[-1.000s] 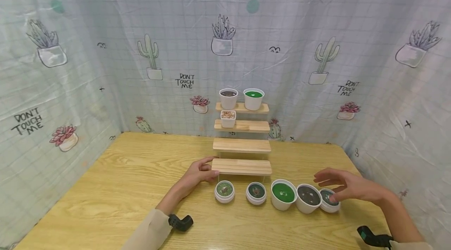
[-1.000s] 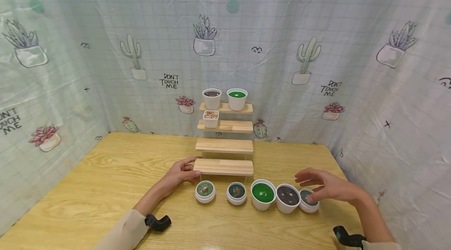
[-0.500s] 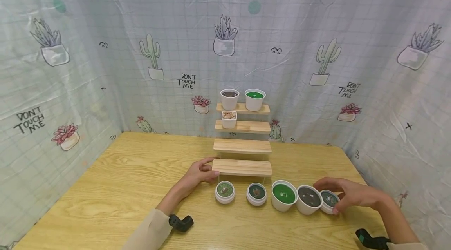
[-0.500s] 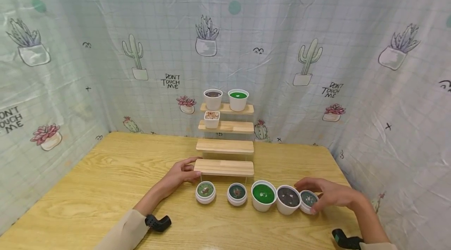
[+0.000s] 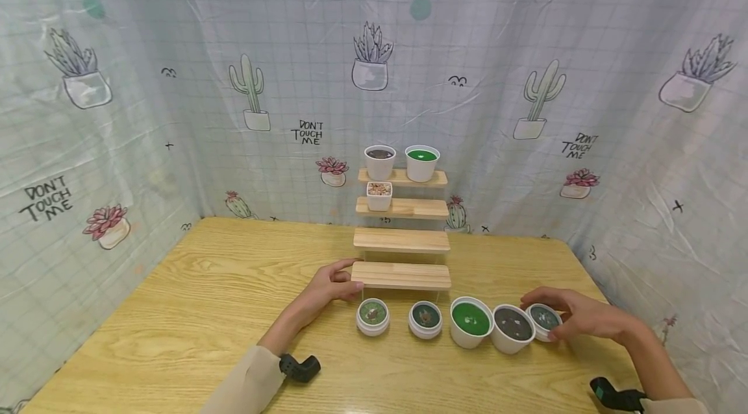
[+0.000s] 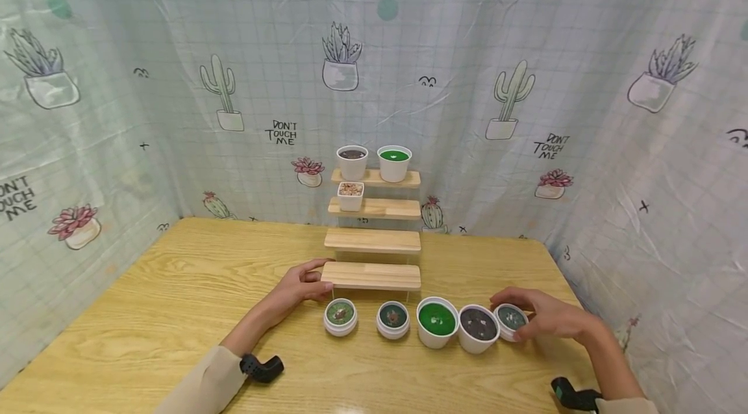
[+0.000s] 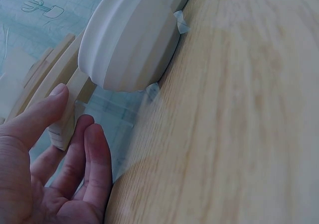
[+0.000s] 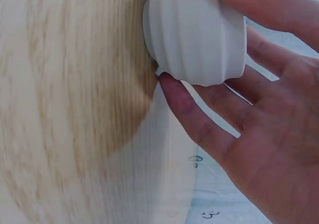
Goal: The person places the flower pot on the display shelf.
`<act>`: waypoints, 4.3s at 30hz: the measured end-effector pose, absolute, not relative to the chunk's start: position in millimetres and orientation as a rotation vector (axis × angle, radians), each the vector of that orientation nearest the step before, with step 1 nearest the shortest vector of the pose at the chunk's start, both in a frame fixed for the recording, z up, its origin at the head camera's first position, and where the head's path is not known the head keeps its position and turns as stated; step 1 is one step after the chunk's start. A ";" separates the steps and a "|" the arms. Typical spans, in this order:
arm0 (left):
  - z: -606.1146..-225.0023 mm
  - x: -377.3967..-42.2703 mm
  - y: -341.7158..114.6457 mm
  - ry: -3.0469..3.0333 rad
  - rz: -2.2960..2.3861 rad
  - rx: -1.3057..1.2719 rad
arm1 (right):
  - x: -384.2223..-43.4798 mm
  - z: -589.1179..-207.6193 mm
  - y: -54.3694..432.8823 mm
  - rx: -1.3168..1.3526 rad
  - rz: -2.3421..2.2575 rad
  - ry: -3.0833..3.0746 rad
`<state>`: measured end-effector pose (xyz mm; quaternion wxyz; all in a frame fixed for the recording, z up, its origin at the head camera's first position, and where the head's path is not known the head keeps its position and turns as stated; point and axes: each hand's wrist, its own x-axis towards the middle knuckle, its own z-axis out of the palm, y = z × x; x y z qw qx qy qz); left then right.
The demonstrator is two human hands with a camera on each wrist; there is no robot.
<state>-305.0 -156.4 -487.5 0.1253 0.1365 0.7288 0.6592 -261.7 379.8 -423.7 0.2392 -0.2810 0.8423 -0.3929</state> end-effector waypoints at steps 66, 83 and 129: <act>-489.0 -306.3 -157.5 2.114 1.926 0.416 | -275.1 -423.1 365.1 -0.896 -1.205 2.435; -491.7 -308.1 -156.9 2.103 1.940 0.438 | -285.7 -399.8 342.4 -0.929 -1.149 2.457; -491.5 -309.9 -157.1 2.113 1.937 0.444 | -322.5 -350.0 277.2 -0.908 -0.979 2.507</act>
